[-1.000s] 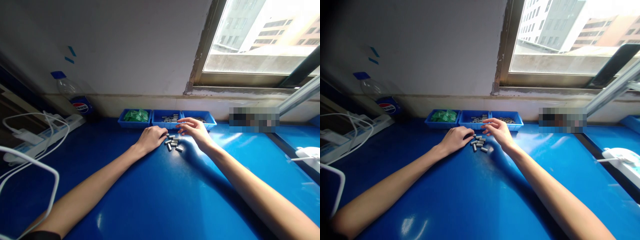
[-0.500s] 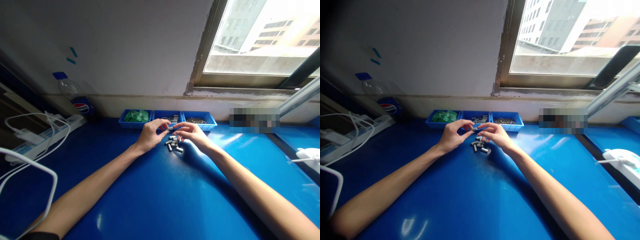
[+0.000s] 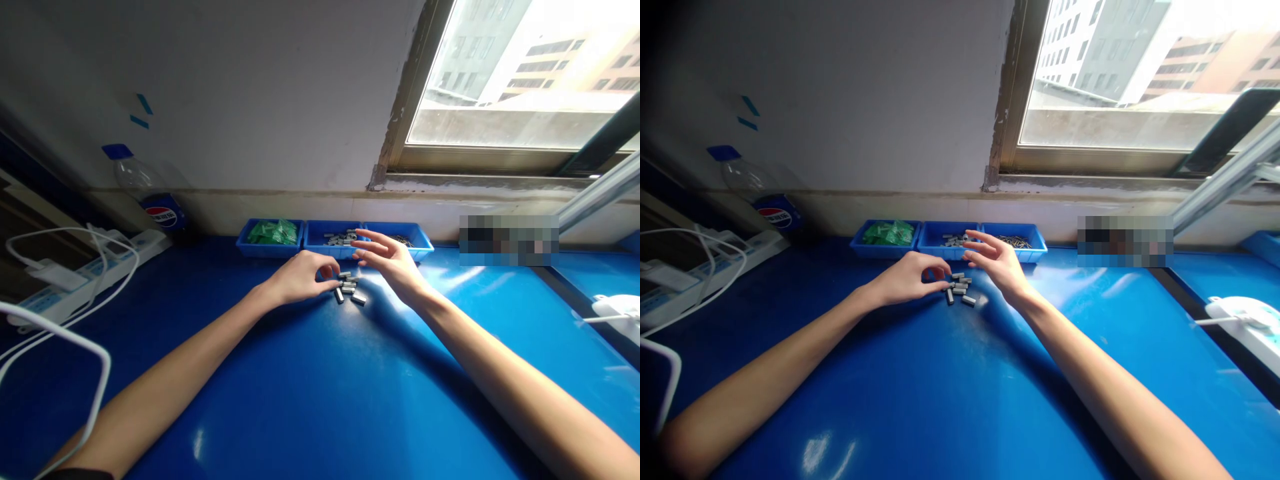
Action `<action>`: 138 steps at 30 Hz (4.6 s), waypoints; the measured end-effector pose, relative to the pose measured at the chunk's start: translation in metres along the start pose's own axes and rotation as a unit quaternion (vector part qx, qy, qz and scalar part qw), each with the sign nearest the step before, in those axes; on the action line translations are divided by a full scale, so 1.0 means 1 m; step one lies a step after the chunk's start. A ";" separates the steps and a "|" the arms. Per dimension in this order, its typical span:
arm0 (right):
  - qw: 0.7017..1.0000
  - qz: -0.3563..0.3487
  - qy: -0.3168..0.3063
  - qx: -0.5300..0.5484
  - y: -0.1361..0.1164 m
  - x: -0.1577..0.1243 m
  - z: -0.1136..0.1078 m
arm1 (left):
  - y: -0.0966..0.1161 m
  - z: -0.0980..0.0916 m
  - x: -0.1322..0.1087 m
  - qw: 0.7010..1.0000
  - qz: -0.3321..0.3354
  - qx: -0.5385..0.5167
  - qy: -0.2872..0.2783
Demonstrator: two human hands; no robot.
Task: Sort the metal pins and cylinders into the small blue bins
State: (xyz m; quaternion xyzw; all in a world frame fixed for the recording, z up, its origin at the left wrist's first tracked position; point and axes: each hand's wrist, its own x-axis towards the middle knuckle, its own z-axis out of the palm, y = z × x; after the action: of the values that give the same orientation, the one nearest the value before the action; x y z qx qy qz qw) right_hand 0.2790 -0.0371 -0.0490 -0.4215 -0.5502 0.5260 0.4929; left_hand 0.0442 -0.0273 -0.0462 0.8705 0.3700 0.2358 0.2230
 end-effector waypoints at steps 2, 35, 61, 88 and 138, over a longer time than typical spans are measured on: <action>1.000 -0.004 0.013 0.000 -0.001 0.001 -0.001 | -0.002 -0.003 -0.001 0.999 0.012 0.030 -0.041; 0.990 0.055 -0.123 0.041 0.000 -0.007 0.006 | 0.014 0.002 -0.001 0.977 0.073 -0.048 0.196; 1.000 -0.016 0.020 -0.004 -0.001 0.001 -0.002 | 0.001 -0.007 -0.004 0.986 0.089 0.026 -0.142; 0.993 0.075 -0.060 0.069 0.005 -0.002 0.007 | 0.005 0.000 0.001 0.988 0.040 0.020 0.147; 0.993 0.055 -0.102 -0.012 0.001 -0.005 0.003 | 0.000 0.024 0.009 0.914 -0.067 -0.350 0.193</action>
State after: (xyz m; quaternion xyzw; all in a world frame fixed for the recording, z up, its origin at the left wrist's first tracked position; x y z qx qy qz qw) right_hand 0.2765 -0.0420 -0.0506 -0.4007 -0.5801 0.5861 0.3994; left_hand 0.0631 -0.0258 -0.0626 0.6475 0.3569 0.4983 0.4528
